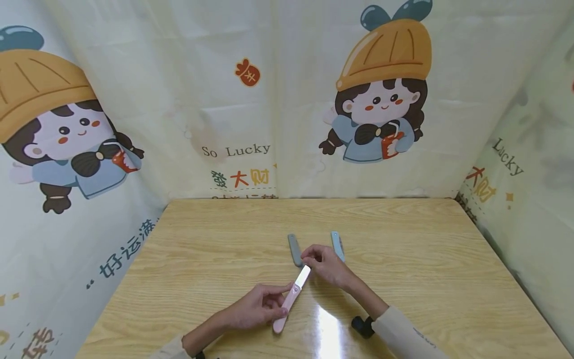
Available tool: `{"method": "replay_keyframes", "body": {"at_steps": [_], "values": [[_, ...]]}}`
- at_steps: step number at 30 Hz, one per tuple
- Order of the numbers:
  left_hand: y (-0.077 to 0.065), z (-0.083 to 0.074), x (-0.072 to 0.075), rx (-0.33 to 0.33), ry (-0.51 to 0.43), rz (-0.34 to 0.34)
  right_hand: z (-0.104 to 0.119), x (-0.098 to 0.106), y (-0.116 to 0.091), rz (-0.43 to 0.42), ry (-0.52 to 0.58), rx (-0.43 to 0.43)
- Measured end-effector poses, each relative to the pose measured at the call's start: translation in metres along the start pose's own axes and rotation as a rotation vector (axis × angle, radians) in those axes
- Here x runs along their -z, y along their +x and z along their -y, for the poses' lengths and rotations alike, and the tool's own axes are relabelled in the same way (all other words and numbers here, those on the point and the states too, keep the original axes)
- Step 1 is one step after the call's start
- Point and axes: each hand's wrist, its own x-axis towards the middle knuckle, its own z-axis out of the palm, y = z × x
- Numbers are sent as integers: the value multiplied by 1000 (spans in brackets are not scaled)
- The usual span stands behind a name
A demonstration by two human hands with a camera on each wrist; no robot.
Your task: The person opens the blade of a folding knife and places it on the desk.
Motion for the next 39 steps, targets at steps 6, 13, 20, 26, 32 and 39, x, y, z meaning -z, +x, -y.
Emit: {"method": "replay_keyframes", "body": {"at_steps": [6, 13, 20, 26, 32, 39], "values": [[-1, 0, -2, -6, 13, -3, -3, -3, 0, -19, -13, 4], [-2, -2, -8, 19, 40, -127, 0, -4, 0, -107, -10, -25], [1, -6, -3, -14, 74, -234, 6, 12, -5, -153, -21, -7], [5, -5, 5, -3, 178, -317, 10, 11, -17, -193, -204, 1], [13, 1, 13, -24, 279, -408, 13, 0, -31, -198, -393, 5], [28, 4, 28, -26, 353, -495, 10, -9, -42, -172, -475, 25]]}}
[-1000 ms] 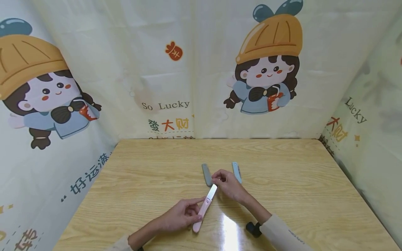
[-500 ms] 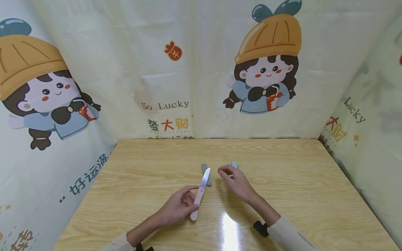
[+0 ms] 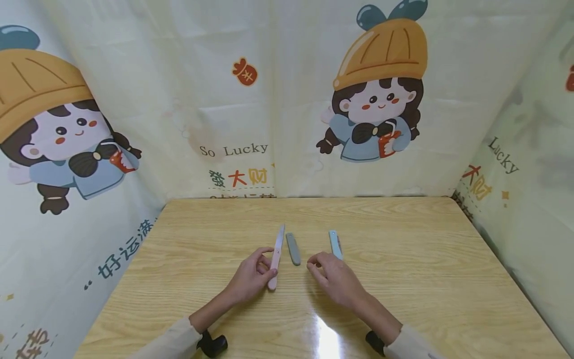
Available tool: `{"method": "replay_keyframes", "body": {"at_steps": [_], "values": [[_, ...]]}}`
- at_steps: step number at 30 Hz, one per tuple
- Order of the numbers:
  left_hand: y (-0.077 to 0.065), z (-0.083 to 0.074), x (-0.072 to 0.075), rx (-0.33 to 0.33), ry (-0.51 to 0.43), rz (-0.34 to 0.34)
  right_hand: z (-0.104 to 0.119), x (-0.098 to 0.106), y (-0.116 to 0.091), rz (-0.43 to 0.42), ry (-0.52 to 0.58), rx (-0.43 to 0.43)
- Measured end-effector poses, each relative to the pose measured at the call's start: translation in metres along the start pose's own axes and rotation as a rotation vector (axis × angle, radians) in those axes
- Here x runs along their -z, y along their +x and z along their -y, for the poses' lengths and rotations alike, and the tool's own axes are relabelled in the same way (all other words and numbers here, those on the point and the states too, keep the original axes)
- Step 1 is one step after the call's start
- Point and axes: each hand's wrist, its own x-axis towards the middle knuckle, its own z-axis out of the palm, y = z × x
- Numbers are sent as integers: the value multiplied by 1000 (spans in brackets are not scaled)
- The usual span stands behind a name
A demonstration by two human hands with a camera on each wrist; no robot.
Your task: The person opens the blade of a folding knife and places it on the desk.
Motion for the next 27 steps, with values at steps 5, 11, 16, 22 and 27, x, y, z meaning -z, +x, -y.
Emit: {"method": "replay_keyframes", "body": {"at_steps": [5, 11, 16, 22, 27], "values": [[14, 4, 4, 15, 57, -42, -2, -1, -4, 40, 16, 2], [29, 9, 11, 2, 182, -92, -3, 1, -6, 69, 39, -7], [37, 12, 18, -2, 284, -109, -1, -1, -4, 85, 102, -17], [43, 12, 28, 47, 467, -97, 0, -5, -3, 105, 154, -32], [45, 11, 32, 36, 534, -57, -1, -6, -4, 122, 169, -31]]}}
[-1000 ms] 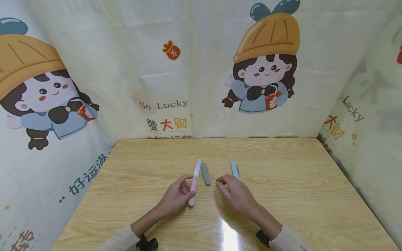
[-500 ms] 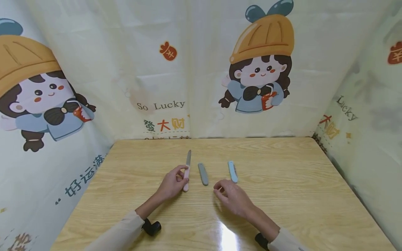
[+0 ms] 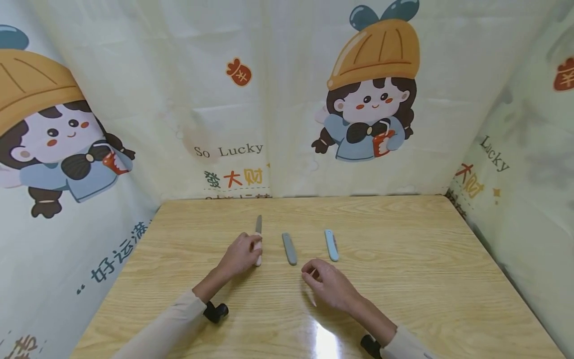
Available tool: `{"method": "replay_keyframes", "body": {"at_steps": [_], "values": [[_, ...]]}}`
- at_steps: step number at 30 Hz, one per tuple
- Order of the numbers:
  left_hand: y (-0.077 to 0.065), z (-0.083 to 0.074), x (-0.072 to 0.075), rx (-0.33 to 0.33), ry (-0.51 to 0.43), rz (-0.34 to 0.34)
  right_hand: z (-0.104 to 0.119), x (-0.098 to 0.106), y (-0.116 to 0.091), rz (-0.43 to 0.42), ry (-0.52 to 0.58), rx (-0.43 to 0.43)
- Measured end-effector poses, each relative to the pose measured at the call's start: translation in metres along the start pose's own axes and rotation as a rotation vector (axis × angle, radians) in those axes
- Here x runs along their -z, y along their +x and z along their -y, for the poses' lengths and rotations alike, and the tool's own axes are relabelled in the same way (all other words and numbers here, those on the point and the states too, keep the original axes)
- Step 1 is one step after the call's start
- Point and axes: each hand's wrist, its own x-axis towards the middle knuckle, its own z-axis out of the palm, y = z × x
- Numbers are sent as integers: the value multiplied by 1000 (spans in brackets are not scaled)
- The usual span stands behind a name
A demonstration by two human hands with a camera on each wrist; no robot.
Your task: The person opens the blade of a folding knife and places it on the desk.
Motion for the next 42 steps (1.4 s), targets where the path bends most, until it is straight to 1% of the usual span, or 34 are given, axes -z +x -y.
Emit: {"method": "replay_keyframes", "body": {"at_steps": [6, 10, 14, 18, 21, 22, 26, 28, 30, 33, 35, 38, 42], "values": [[0, 1, 1, -74, 25, -2, 0, 1, -1, 5, -22, 12], [-1, 2, 1, -93, 23, 17, 0, 1, -1, 19, -1, 0], [-1, 4, 1, -75, 22, 30, 1, 0, -2, 33, 15, -16], [-2, 5, 1, -15, -47, 29, 1, 0, -2, 39, 17, -22], [-4, 6, 2, 26, -108, -1, -1, 0, -3, 39, 11, -18], [-5, 6, 3, 33, -115, -16, -2, 0, -3, 38, 7, -19], [-5, 5, 3, 34, -97, -89, -3, 0, -4, 37, -8, -27], [-4, 3, 2, 7, -68, -124, -4, 0, -5, 40, -9, -33], [-3, 0, 1, -36, -40, -148, -4, 1, -4, 42, -7, -34], [-1, -5, -2, -123, 5, -160, -3, 1, -4, 43, -1, -34], [1, -9, -3, -166, 22, -151, -3, 1, -4, 44, 2, -32], [4, -16, -5, -204, 35, -123, -2, 0, -3, 53, 6, -31], [8, -24, -10, -206, 17, -54, -1, -1, -2, 81, 10, -30]]}}
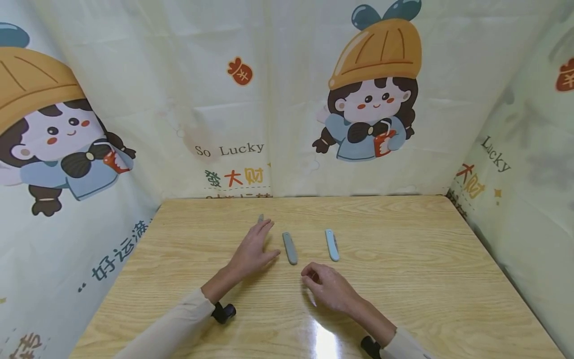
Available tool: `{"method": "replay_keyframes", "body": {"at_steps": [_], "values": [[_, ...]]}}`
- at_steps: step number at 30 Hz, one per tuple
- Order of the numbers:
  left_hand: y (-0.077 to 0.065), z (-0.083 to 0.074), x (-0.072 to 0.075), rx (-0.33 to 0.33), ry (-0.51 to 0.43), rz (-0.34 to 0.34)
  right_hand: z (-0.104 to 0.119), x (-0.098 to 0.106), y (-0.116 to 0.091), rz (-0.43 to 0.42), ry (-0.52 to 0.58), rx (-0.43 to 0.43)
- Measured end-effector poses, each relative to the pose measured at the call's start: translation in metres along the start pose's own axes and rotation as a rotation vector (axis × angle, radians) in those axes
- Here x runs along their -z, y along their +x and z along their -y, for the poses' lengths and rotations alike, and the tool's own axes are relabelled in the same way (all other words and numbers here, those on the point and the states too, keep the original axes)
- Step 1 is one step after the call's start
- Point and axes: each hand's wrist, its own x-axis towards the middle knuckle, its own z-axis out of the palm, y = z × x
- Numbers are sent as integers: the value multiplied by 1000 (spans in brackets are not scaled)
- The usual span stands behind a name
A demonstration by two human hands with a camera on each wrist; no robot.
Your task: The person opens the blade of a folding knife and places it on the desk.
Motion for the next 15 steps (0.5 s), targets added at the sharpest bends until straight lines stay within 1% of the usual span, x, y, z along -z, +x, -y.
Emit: {"method": "replay_keyframes", "body": {"at_steps": [7, 11, 13, 15], "values": [[5, -10, -13, 65, -66, 171, -1, 1, 3, 18, -12, 4], [7, -14, -22, 89, -76, 224, -1, 0, 4, 23, -15, 4], [8, -15, -26, 100, -72, 243, 0, -1, 4, 23, -17, 16], [8, -16, -29, 116, -71, 259, 1, -3, 4, 27, -32, 46]]}}
